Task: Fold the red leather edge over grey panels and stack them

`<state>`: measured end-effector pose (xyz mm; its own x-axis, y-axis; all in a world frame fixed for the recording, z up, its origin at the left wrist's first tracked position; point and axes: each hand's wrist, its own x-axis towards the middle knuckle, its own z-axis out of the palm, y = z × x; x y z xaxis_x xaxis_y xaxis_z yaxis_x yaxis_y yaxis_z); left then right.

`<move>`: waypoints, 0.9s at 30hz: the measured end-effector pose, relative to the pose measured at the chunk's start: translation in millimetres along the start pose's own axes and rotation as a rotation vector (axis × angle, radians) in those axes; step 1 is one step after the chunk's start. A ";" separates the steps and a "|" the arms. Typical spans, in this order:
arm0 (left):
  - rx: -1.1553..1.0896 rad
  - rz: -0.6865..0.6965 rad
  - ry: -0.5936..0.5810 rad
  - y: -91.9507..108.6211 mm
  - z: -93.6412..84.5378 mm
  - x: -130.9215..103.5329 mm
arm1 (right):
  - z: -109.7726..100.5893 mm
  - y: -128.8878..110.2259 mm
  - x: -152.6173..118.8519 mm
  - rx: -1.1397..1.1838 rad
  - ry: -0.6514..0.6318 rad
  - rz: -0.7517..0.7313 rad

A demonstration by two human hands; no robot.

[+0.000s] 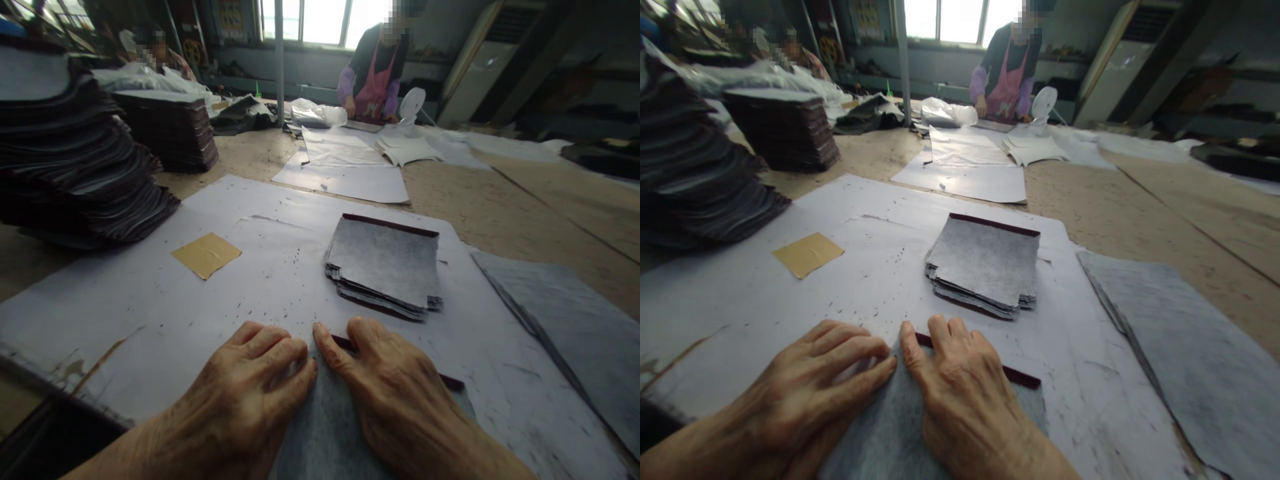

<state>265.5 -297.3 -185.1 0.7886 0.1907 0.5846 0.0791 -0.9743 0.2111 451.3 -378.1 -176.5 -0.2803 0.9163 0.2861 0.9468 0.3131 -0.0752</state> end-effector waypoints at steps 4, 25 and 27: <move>-0.046 -0.058 -0.087 5.3 -8.3 2.8 | 0.4 4.9 -2.3 0.193 0.087 0.098; 0.046 -0.046 -0.132 8.8 -13.6 0.7 | -7.4 7.8 -2.3 0.132 0.199 0.305; 0.058 0.004 -0.090 4.0 -13.1 -2.0 | -9.2 5.0 -3.3 0.090 0.179 0.316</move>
<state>256.3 -299.9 -175.2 0.8404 0.1778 0.5119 0.1091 -0.9808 0.1616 458.4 -381.8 -169.0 0.0627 0.9156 0.3971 0.9622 0.0502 -0.2677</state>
